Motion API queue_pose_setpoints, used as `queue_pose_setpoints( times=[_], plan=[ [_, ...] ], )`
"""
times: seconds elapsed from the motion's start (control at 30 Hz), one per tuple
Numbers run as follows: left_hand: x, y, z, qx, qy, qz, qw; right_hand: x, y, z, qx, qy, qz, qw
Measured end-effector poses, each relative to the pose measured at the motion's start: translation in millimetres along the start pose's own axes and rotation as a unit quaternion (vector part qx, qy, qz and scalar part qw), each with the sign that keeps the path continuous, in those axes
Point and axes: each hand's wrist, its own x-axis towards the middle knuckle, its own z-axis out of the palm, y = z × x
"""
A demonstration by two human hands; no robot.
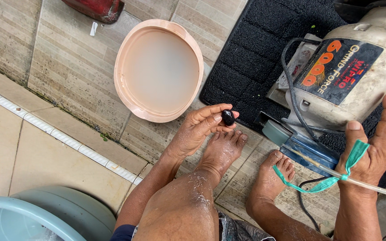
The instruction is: The person uses a bench grinder to shape and smooth a small black stone, holding it with both hands against the spinning wheel. Water flows from a tube onto the grinding area, and the person occasionally dips the stone into a nearby basin of water.
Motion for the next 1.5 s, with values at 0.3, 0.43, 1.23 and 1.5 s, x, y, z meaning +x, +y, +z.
queue_pose_setpoints(
  times=[0.3, 0.43, 1.23, 1.5],
  plan=[
    [0, 12, 5, 0.048, -0.008, -0.009, 0.999, 0, 3, 0, 0.003, 0.001, -0.008, 1.000],
    [1, 11, 5, 0.039, 0.004, -0.022, 0.999, -1, 3, 0, -0.003, -0.001, -0.006, 1.000],
    [7, -12, -3, -0.003, 0.035, -0.033, 0.999, 1, -1, -1, 0.004, -0.003, -0.001, 1.000],
    [8, -14, -5, -0.013, 0.030, -0.035, 0.999, 1, 1, -1, 0.008, -0.002, -0.001, 1.000]
  ],
)
